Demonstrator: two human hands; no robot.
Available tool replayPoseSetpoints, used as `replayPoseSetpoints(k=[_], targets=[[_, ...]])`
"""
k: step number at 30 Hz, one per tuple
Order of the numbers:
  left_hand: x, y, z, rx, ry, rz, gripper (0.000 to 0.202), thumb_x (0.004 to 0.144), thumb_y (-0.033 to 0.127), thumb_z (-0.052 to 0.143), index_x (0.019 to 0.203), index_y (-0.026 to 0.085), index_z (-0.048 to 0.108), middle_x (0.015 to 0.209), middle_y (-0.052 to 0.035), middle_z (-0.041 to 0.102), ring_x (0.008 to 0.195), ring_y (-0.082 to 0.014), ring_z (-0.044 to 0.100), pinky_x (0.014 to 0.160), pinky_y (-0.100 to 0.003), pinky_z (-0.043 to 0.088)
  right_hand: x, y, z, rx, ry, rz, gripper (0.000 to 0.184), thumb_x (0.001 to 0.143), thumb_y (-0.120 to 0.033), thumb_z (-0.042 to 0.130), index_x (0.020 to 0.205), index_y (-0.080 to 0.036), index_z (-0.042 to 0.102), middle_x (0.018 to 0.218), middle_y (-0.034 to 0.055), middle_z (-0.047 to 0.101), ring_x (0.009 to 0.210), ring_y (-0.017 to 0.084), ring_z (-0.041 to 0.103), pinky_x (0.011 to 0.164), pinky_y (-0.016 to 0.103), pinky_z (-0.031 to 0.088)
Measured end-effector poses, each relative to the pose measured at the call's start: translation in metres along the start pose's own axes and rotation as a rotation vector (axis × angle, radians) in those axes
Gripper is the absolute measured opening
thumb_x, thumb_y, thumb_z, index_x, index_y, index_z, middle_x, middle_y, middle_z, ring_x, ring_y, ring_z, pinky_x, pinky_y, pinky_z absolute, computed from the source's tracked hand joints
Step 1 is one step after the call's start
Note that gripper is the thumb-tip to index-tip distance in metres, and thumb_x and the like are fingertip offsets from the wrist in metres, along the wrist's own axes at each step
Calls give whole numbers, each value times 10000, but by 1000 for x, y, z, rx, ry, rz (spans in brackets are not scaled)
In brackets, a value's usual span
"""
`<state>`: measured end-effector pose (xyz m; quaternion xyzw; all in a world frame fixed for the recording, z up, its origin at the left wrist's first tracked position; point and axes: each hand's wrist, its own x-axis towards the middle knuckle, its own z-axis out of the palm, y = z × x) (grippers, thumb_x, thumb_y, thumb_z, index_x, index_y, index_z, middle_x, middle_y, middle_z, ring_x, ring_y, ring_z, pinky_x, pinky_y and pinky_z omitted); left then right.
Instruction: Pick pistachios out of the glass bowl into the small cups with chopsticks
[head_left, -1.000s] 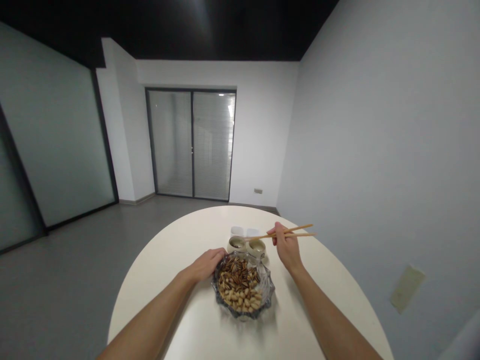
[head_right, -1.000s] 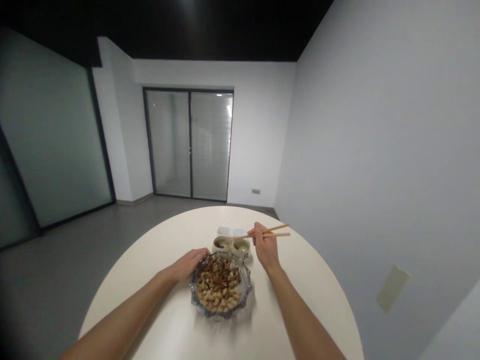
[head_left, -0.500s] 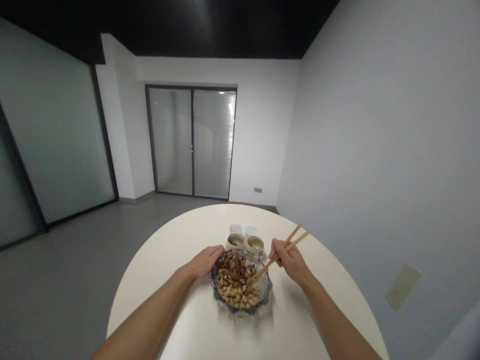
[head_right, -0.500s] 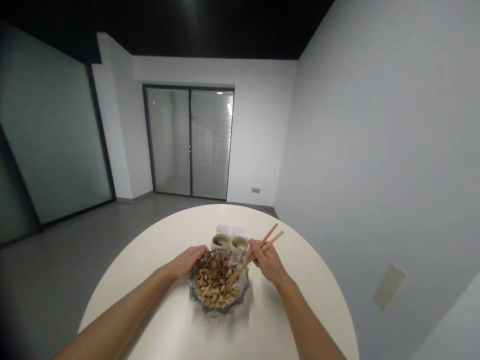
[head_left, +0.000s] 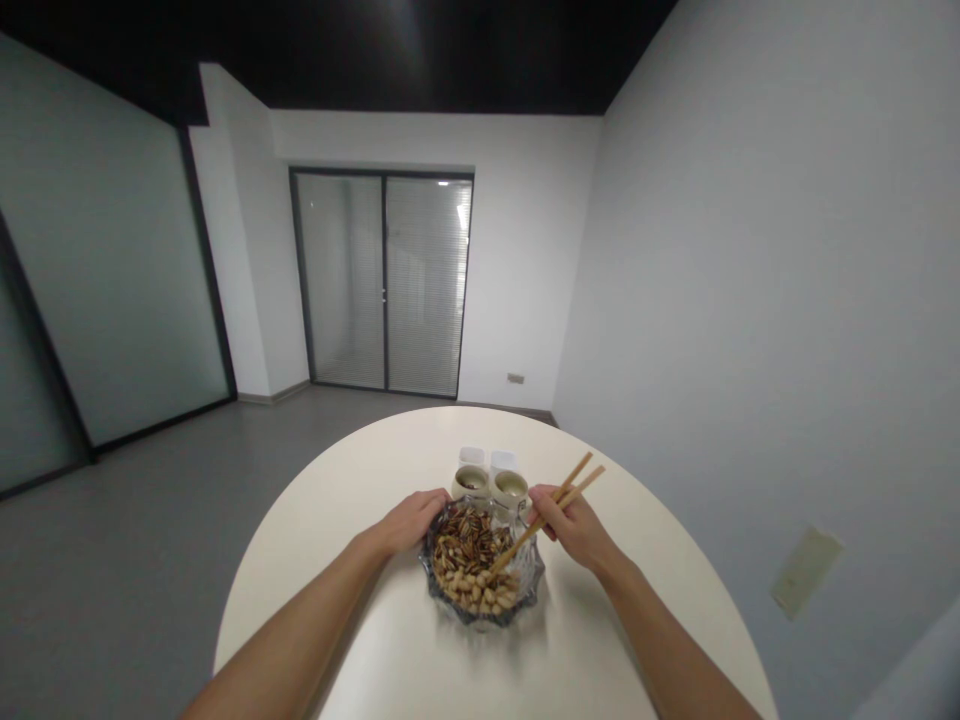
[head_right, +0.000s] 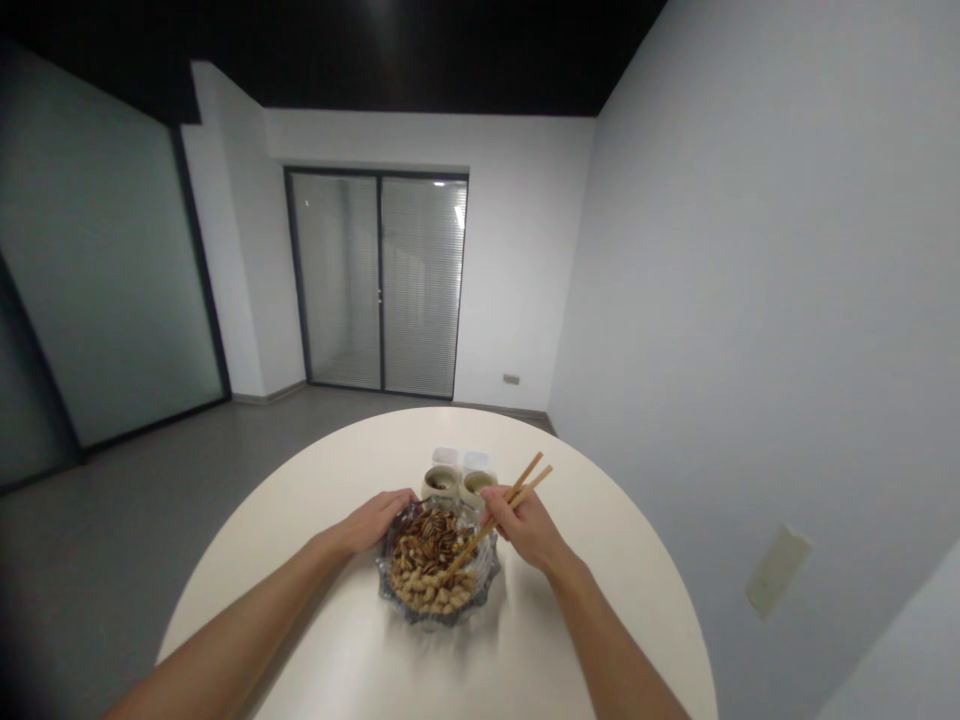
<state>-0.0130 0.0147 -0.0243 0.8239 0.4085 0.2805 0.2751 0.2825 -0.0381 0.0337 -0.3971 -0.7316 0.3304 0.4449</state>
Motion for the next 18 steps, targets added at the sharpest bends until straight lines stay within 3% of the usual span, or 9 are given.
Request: replayPoseSetpoints(k=[9, 18], targets=[[0, -2, 1, -2, -4, 11, 465, 1057, 450, 231, 953, 234, 630, 1021, -48, 746, 1027, -243, 660, 962, -328, 493, 2, -1, -9, 17, 76, -21, 656, 928, -752, 555, 611, -195, 692, 407, -45, 409, 401, 111, 369, 427, 243, 291], [1, -6, 2, -3, 3, -1, 460, 1057, 433, 251, 985, 230, 657, 1064, -55, 761, 1050, -254, 666, 984, -343, 491, 2, 1, -4, 20, 27, -2, 655, 921, -765, 547, 633, -195, 690, 438, -44, 443, 432, 117, 408, 453, 240, 331]])
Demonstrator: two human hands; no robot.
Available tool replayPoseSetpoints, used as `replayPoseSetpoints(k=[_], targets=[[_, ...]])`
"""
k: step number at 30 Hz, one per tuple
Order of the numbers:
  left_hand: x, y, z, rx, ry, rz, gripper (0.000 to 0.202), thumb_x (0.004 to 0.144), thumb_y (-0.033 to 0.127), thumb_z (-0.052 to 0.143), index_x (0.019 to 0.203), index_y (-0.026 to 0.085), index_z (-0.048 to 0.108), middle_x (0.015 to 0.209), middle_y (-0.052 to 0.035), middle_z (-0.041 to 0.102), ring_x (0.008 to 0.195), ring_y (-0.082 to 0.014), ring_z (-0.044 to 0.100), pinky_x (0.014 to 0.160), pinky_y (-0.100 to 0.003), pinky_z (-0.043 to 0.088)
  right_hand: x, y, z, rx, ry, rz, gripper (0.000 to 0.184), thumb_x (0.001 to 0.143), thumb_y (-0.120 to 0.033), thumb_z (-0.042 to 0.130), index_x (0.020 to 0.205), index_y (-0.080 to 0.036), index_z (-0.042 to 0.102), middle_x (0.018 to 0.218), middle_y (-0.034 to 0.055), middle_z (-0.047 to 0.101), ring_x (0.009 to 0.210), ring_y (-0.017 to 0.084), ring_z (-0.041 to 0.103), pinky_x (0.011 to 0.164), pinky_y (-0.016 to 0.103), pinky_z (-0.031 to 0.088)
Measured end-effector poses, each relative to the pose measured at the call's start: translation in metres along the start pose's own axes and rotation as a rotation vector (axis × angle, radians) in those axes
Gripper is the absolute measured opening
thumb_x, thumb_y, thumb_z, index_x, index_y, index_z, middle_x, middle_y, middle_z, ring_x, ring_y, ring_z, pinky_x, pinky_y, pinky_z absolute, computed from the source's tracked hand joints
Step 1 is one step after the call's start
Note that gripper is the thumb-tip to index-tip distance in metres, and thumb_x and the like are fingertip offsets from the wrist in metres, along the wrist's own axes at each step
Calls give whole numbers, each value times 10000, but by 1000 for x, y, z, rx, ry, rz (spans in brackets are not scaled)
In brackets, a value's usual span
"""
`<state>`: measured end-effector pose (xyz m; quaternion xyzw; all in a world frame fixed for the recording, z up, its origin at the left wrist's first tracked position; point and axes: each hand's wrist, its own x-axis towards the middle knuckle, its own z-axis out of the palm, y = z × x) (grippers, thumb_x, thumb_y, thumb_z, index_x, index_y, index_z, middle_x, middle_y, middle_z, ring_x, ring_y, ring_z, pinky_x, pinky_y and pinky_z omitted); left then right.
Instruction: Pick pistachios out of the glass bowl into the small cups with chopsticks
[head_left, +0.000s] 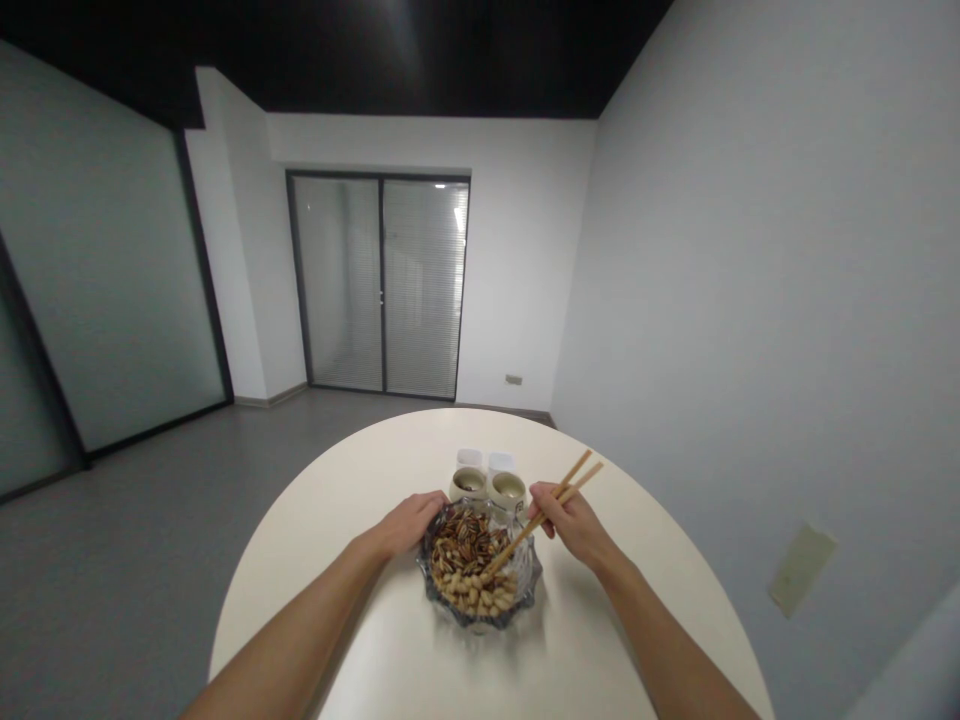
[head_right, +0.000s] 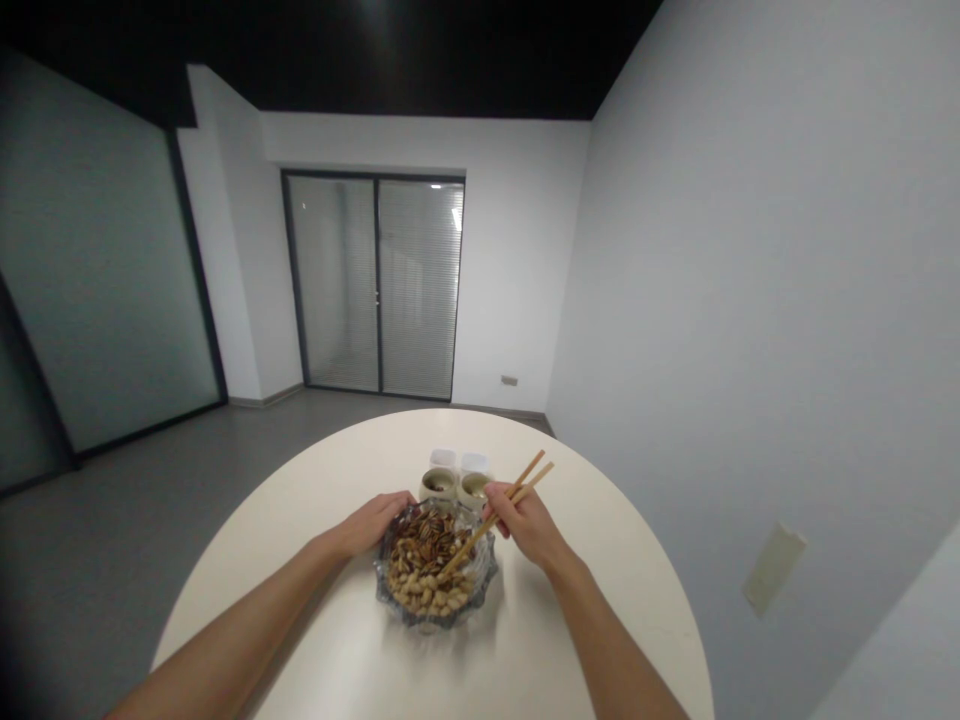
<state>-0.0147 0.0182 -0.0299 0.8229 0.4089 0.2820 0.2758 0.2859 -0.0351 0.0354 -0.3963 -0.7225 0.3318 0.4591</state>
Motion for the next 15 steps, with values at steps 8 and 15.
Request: replayPoseSetpoints(k=[8, 15], targets=[[1, 0, 0, 6, 0, 4, 468, 1058, 448, 243, 973, 228, 647, 1049, -57, 756, 1030, -240, 669, 980, -331, 496, 0, 2, 0, -18, -18, 12, 640, 941, -736, 539, 646, -189, 691, 421, -55, 420, 407, 112, 389, 443, 241, 314], [-1, 2, -1, 20, -4, 20, 466, 1063, 446, 233, 958, 236, 635, 1040, -50, 752, 1021, -234, 669, 973, -331, 500, 1, 6, -10, -3, 85, -16, 679, 921, -790, 540, 641, -191, 696, 420, -36, 455, 409, 121, 416, 443, 248, 337]])
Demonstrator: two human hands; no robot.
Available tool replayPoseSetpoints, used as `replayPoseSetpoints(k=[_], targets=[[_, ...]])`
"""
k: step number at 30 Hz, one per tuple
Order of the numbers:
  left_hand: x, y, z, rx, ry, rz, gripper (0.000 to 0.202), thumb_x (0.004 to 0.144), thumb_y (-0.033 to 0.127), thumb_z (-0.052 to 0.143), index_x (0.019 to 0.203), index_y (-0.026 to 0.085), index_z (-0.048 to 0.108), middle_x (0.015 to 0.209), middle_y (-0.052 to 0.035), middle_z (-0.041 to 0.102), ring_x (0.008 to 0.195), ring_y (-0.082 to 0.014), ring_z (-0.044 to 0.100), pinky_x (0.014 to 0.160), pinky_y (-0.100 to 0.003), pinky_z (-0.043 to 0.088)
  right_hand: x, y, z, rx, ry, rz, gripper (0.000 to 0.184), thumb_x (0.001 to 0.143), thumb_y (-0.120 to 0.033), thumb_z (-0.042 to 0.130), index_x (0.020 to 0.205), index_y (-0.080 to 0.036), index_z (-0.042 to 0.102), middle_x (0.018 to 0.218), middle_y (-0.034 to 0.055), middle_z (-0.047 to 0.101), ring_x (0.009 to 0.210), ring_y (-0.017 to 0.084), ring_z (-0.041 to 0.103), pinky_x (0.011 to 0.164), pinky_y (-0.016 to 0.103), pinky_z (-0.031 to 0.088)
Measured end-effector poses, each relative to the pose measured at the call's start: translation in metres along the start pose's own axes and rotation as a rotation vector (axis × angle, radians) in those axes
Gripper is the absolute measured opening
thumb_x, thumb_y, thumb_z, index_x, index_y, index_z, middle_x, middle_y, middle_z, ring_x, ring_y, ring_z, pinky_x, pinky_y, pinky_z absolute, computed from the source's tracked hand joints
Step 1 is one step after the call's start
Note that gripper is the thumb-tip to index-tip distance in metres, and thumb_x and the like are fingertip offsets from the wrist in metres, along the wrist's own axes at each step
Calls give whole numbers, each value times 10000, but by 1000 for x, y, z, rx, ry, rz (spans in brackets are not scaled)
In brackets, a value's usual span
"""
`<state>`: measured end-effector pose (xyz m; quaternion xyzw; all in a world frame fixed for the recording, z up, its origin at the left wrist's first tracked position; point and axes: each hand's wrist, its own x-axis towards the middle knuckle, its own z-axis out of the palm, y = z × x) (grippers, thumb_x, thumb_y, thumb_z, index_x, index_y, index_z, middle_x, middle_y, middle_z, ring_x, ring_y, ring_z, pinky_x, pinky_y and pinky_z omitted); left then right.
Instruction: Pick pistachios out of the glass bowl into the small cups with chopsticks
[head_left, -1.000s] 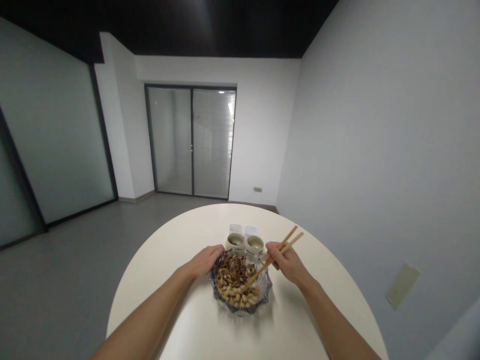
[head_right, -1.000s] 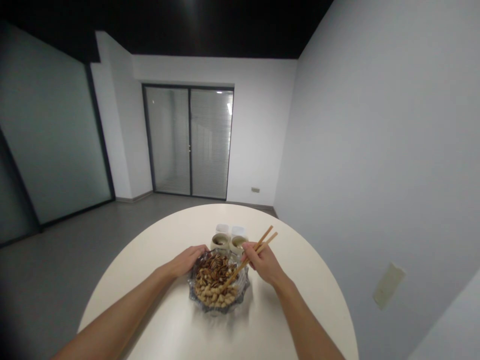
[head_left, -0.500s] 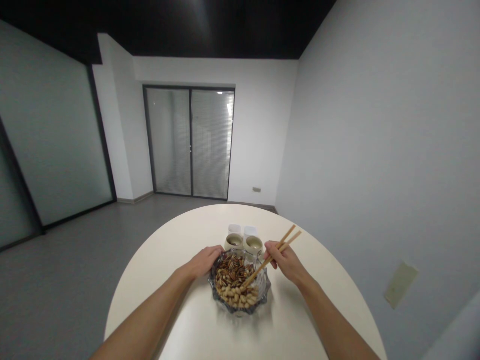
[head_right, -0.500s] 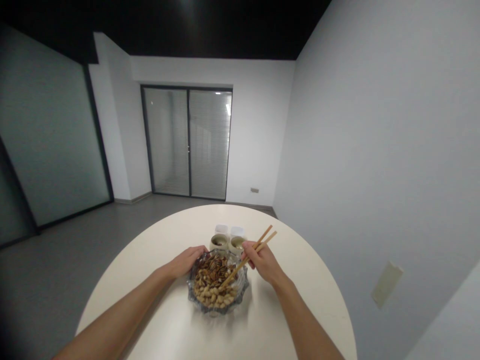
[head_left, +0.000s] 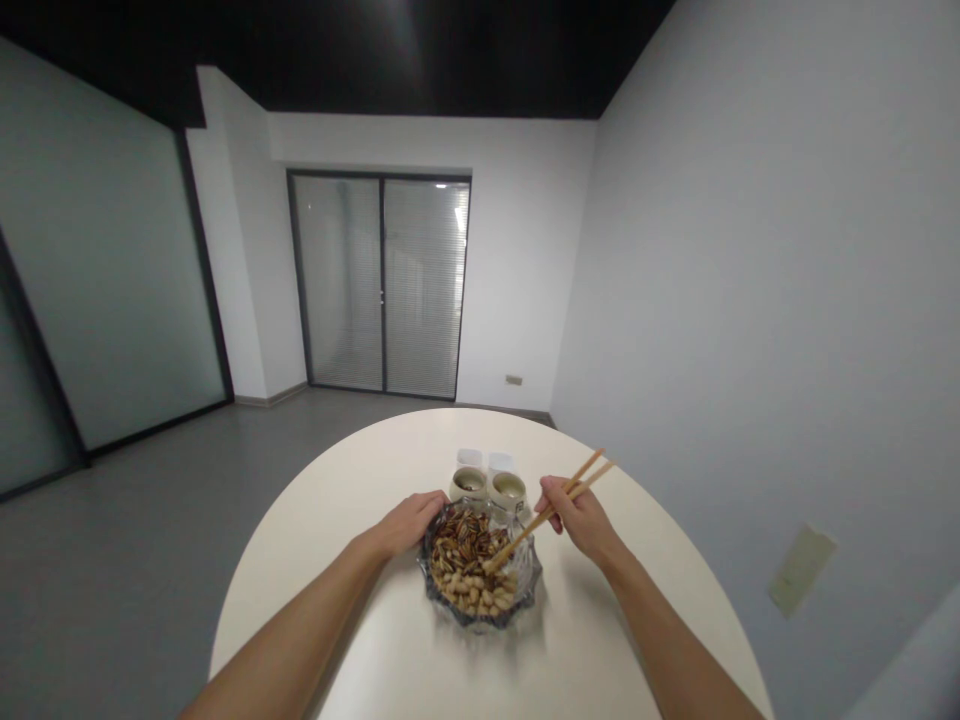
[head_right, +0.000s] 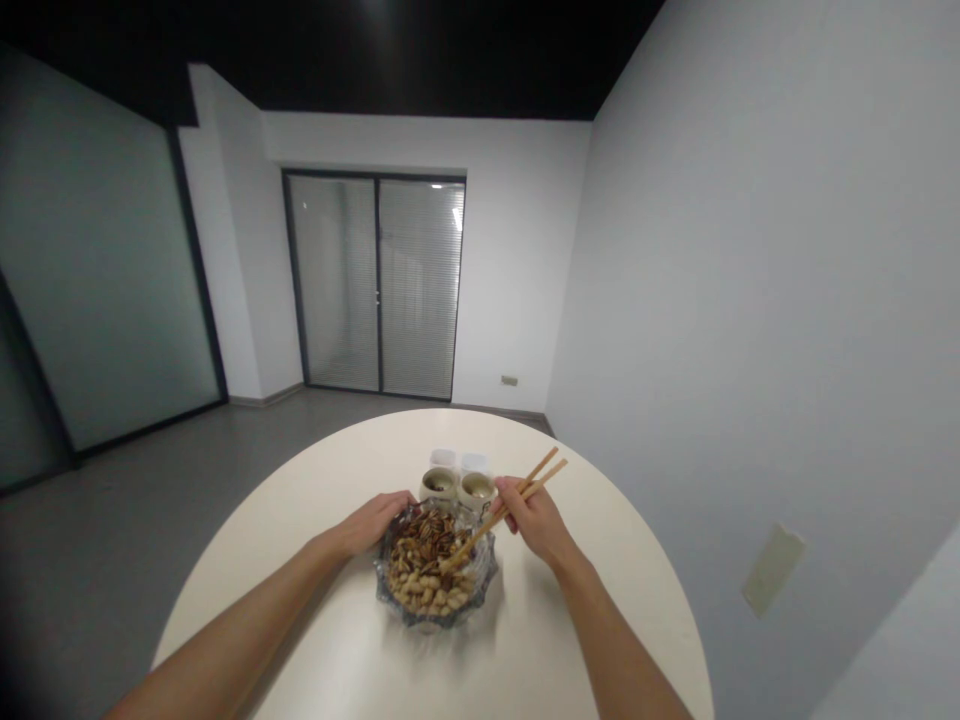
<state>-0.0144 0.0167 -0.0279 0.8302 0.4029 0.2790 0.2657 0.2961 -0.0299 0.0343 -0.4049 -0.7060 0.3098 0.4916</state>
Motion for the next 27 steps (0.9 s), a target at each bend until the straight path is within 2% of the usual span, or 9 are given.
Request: replayPoseSetpoints(k=[3, 8, 11, 23, 27], targets=[[0, 0, 0, -7, 2, -3, 453, 1061, 442, 245, 967, 238, 639, 1042, -47, 756, 1030, -235, 670, 978, -334, 500, 3, 6, -8, 9, 134, -35, 720, 894, -847, 535, 625, -196, 685, 427, -14, 496, 410, 134, 449, 428, 254, 353], [1, -1, 1, -12, -1, -10, 451, 1065, 463, 246, 950, 242, 622, 1030, -40, 756, 1013, -231, 660, 977, -333, 501, 8, 21, -20, -27, 428, -110, 735, 894, -867, 527, 656, -197, 710, 434, 0, 513, 441, 154, 488, 450, 273, 406], [1, -1, 1, -11, 1, -17, 454, 1063, 464, 245, 946, 239, 622, 1022, -38, 751, 1011, -232, 658, 977, -336, 499, 9, 29, -23, -58, 526, -105, 753, 885, -883, 522, 671, -189, 721, 454, 5, 525, 445, 155, 479, 443, 279, 396], [2, -6, 3, -8, -3, 2, 454, 1065, 449, 241, 952, 246, 631, 1025, -33, 752, 1017, -235, 655, 950, -325, 499, 8, 33, -26, -131, 520, -55, 807, 846, -939, 487, 665, -189, 725, 467, 9, 524, 467, 168, 497, 458, 285, 405], [2, -6, 2, -11, -2, 5, 459, 1069, 459, 244, 963, 246, 636, 1040, -35, 756, 1021, -239, 658, 965, -327, 495, 9, 30, -27, -117, 563, -72, 793, 863, -926, 483, 674, -192, 716, 495, 16, 541, 495, 176, 515, 480, 294, 422]])
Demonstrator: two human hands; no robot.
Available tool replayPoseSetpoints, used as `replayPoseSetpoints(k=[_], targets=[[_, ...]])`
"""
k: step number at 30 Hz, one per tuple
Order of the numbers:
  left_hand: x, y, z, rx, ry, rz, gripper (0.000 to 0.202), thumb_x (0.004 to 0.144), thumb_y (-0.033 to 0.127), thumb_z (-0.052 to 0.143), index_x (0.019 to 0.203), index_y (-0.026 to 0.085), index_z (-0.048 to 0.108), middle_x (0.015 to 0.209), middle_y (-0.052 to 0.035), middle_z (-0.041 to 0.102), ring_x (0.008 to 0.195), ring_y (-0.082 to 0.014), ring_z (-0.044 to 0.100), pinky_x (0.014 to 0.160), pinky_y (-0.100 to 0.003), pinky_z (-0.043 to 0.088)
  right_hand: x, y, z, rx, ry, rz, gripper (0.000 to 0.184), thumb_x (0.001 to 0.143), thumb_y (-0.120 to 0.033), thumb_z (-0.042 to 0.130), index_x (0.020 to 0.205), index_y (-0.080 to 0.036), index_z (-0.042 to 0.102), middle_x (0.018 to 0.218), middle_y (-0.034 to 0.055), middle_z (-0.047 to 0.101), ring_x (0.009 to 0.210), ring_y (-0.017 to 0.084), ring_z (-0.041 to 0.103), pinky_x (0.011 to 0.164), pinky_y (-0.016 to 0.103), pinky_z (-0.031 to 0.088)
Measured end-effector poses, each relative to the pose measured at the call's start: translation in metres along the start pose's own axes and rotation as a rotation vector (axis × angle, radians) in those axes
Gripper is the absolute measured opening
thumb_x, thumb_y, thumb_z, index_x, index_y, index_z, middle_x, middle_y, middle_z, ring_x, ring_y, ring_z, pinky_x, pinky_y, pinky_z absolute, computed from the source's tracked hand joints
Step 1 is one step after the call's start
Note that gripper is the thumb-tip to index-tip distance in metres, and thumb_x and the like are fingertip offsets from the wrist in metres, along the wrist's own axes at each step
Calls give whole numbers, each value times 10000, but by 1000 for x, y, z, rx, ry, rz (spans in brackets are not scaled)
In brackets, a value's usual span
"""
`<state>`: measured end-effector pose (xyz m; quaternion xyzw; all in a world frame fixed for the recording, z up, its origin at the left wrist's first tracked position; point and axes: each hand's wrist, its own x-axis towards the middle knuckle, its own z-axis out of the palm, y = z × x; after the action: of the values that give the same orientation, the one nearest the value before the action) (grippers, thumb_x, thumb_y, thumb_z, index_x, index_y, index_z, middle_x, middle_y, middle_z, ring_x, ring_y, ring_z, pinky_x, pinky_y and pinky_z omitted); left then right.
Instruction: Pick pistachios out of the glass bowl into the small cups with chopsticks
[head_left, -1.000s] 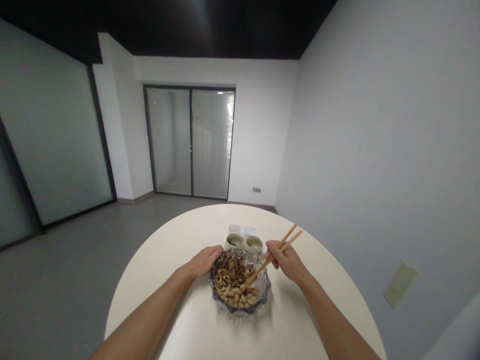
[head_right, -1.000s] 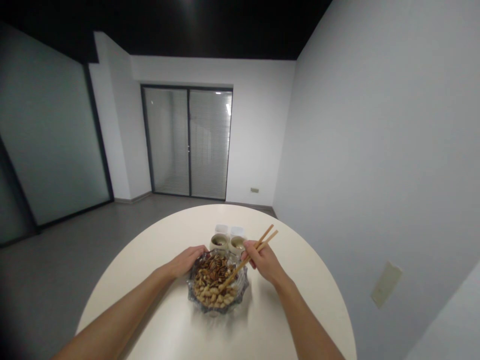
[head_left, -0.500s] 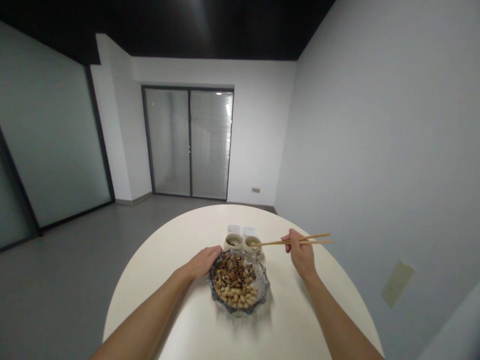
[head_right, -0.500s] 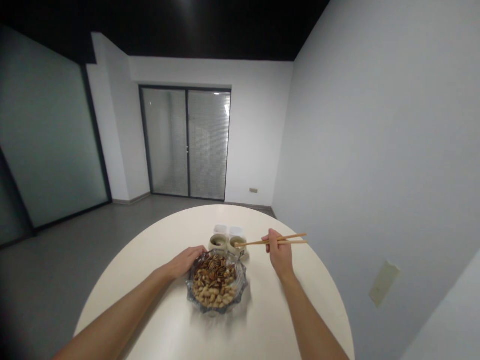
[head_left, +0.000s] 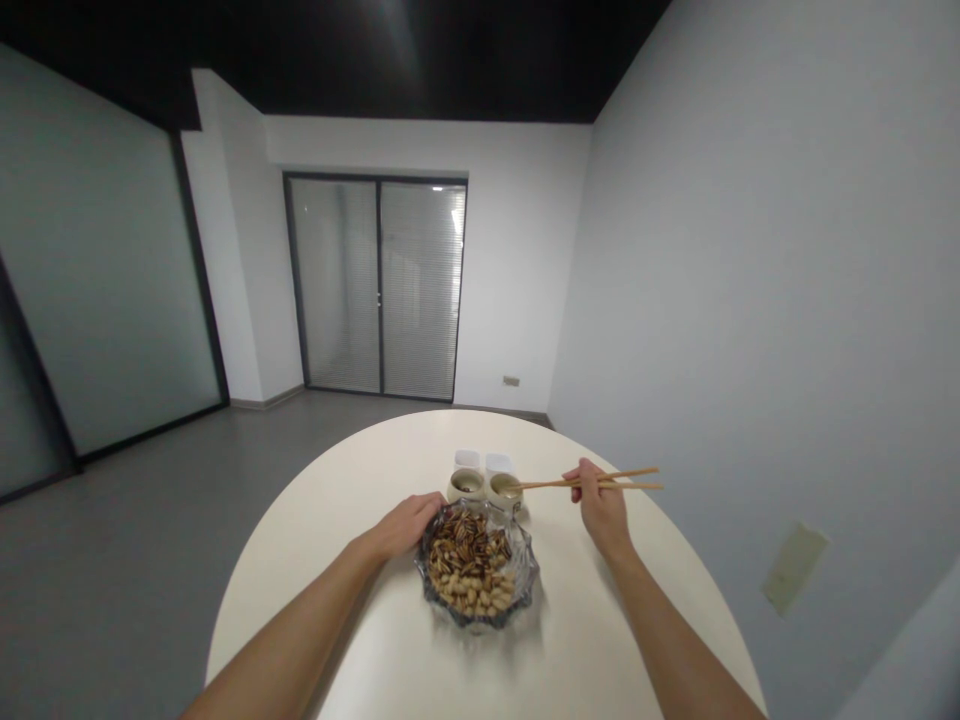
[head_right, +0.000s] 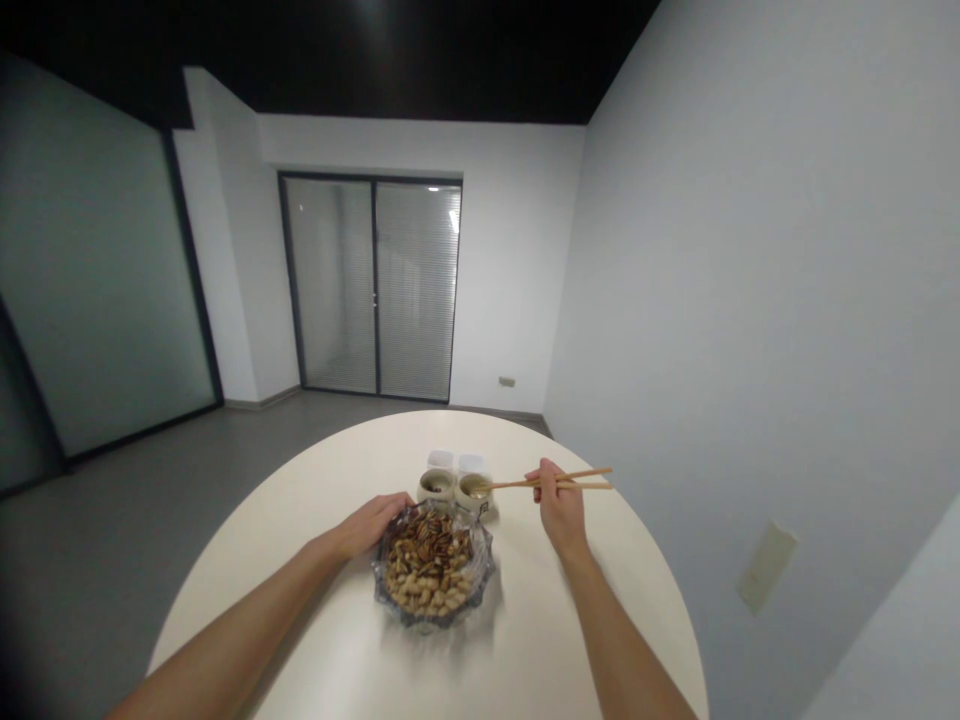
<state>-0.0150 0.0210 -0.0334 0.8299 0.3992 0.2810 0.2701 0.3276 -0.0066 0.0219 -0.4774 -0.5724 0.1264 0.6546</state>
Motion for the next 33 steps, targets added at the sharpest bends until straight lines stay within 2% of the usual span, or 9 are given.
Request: replayPoseSetpoints(k=[2, 4, 8, 11, 16, 24, 33], targets=[[0, 0, 0, 2, -2, 8, 458, 1069, 466, 247, 966, 247, 635, 1052, -35, 756, 1028, -239, 655, 978, -327, 491, 0, -3, 0, 22, 33, -9, 780, 883, -912, 475, 668, -197, 704, 499, 17, 543, 504, 176, 520, 491, 295, 427], [0, 1, -1, -2, -4, 3, 456, 1068, 467, 248, 962, 246, 633, 1048, -35, 754, 1028, -238, 654, 980, -326, 490, -1, -8, 2, 74, 13, -4, 771, 894, -902, 473, 647, -203, 685, 479, 11, 529, 487, 168, 507, 486, 290, 422], [-1, 1, 0, -9, -1, -10, 463, 1070, 455, 243, 988, 240, 645, 1053, -41, 751, 1043, -243, 660, 976, -332, 490, -9, -19, 8, 178, -231, 39, 774, 879, -905, 497, 579, -208, 646, 425, -8, 482, 417, 139, 455, 441, 270, 387], [-1, -1, 0, -16, 1, 1, 457, 1068, 449, 249, 987, 237, 647, 1047, -43, 749, 1043, -242, 662, 971, -330, 490, -18, -28, 15, 177, -408, 70, 782, 889, -895, 492, 582, -197, 664, 421, -11, 483, 403, 127, 441, 421, 254, 359], [-1, -1, 0, -15, 4, -4, 440, 1052, 441, 259, 955, 233, 634, 1023, -47, 743, 1019, -248, 665, 958, -336, 493, -28, -38, 23, 143, -582, 72, 738, 924, -830, 505, 599, -193, 686, 416, -28, 457, 402, 113, 418, 420, 236, 336], [0, 3, -1, 4, -3, -16, 453, 1046, 442, 246, 959, 230, 637, 1032, -52, 745, 1033, -248, 666, 967, -339, 497, -30, -38, 25, 128, -627, 73, 683, 933, -777, 529, 615, -194, 692, 416, -40, 443, 402, 110, 409, 435, 233, 338], [-1, 3, -1, 15, -1, 0, 445, 1049, 438, 251, 948, 235, 635, 1030, -47, 755, 1017, -239, 667, 960, -332, 504, -28, -38, 22, 154, -589, 65, 671, 931, -759, 552, 606, -191, 699, 400, -38, 448, 381, 105, 395, 419, 231, 314]])
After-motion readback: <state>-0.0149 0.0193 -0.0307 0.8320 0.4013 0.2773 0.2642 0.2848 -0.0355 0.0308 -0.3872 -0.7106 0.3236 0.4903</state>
